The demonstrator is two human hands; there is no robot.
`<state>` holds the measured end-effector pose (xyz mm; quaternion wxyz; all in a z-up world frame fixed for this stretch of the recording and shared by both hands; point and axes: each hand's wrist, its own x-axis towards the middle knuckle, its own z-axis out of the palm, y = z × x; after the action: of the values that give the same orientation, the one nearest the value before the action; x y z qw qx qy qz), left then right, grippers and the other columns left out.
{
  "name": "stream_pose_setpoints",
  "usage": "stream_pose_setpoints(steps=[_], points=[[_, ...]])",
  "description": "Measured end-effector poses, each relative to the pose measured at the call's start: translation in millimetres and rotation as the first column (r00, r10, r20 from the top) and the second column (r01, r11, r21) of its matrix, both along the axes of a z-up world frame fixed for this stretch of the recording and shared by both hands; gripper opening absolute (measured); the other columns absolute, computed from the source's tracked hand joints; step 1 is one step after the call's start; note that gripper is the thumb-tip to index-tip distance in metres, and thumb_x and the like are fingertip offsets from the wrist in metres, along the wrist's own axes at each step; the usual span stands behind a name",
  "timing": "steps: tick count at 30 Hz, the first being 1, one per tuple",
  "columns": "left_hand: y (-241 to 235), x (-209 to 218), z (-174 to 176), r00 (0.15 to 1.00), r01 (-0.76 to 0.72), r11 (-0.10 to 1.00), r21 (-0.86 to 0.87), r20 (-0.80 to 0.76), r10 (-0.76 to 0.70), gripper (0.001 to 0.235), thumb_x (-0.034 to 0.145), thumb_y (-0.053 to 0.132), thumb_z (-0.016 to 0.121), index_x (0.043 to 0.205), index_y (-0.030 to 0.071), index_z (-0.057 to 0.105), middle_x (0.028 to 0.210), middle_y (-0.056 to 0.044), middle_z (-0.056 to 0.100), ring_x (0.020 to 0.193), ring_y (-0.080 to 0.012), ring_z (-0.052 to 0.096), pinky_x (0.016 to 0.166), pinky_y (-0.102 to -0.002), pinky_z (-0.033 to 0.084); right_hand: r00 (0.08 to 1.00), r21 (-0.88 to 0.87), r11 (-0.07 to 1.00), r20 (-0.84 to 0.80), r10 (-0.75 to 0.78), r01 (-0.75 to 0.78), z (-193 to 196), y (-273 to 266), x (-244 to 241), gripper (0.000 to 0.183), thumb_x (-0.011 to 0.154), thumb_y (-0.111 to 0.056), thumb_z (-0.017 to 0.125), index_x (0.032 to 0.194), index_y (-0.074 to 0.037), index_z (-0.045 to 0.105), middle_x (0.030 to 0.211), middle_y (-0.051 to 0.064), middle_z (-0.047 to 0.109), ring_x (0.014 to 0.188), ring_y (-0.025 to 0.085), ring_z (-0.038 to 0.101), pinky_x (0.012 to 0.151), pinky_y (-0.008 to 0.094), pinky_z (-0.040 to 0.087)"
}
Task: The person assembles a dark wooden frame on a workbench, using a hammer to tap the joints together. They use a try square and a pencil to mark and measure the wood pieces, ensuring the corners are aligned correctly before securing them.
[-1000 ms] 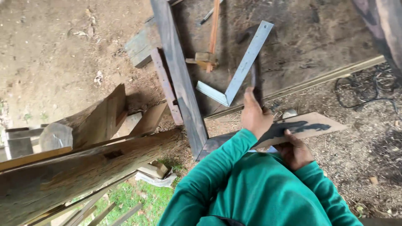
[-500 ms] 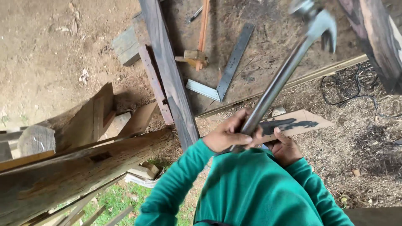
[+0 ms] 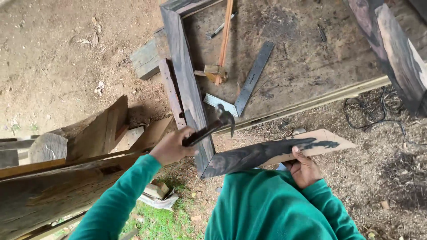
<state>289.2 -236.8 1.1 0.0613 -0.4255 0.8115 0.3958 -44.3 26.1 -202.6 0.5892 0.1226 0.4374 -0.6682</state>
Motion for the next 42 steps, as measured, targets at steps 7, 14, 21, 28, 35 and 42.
stream_pose_setpoints(steps=[7,14,21,28,35,42], points=[[24.3,12.2,-12.7,0.994,0.094,0.994,-0.052,-0.053,-0.096,0.030,0.088,0.019,0.074,0.116,0.010,0.067,0.092,-0.017,0.074,0.082,-0.0332,0.074,0.073,-0.043,0.057,0.998,-0.029,0.999,0.040,0.047,-0.046,-21.8,13.9,-6.5,0.031,0.099,-0.023,0.068,0.125,-0.008,0.063,0.122,0.009,0.071,0.112,0.027,0.067,0.098,0.047,0.053],[10.6,13.2,-16.3,0.993,-0.084,0.996,0.027,-0.084,0.086,0.056,0.091,0.012,0.067,0.144,0.027,0.058,0.088,-0.009,0.077,0.072,-0.0208,0.075,0.071,-0.039,0.060,1.000,0.017,1.000,-0.026,0.012,-0.012,0.4,2.3,-2.1,0.032,0.094,-0.023,0.067,0.124,-0.012,0.064,0.119,0.005,0.071,0.112,0.023,0.067,0.099,0.047,0.054],[-5.4,-19.3,23.3,0.934,-0.141,0.938,0.316,0.357,0.020,0.055,0.095,0.016,0.064,0.144,0.041,0.058,0.083,-0.006,0.076,0.060,-0.0203,0.063,0.062,-0.040,0.058,1.000,0.008,1.000,-0.008,0.016,-0.016,-19.4,8.0,-4.1,0.033,0.094,-0.024,0.068,0.125,-0.012,0.063,0.118,0.005,0.071,0.109,0.023,0.068,0.096,0.047,0.056],[-15.2,-21.0,0.1,0.923,0.148,0.988,0.047,0.351,-0.154,0.047,0.089,0.030,0.071,0.136,0.038,0.066,0.101,-0.008,0.077,0.089,-0.0237,0.074,0.090,-0.041,0.054,0.999,-0.016,1.000,-0.027,0.023,-0.023,-9.1,5.5,-2.8,0.034,0.095,-0.024,0.069,0.126,-0.012,0.063,0.118,0.005,0.071,0.108,0.024,0.068,0.094,0.047,0.056],[-11.9,-41.6,30.9,0.900,0.029,0.984,0.176,0.423,-0.102,0.049,0.089,0.024,0.068,0.136,0.038,0.065,0.102,-0.007,0.079,0.086,-0.0287,0.078,0.085,-0.041,0.060,1.000,-0.018,1.000,-0.028,-0.007,0.007,-13.6,9.1,-2.2,0.036,0.095,-0.025,0.068,0.129,-0.012,0.062,0.122,0.005,0.070,0.110,0.025,0.067,0.096,0.047,0.056],[-16.4,-14.4,-22.2,0.956,0.129,0.989,0.076,0.256,-0.145,0.048,0.084,0.022,0.076,0.130,0.032,0.071,0.105,-0.008,0.079,0.091,-0.0245,0.076,0.089,-0.039,0.057,0.999,-0.028,0.999,-0.015,0.042,-0.042,8.5,6.1,-1.4,0.039,0.094,-0.027,0.066,0.130,-0.014,0.061,0.124,0.006,0.070,0.110,0.027,0.067,0.093,0.050,0.055]])
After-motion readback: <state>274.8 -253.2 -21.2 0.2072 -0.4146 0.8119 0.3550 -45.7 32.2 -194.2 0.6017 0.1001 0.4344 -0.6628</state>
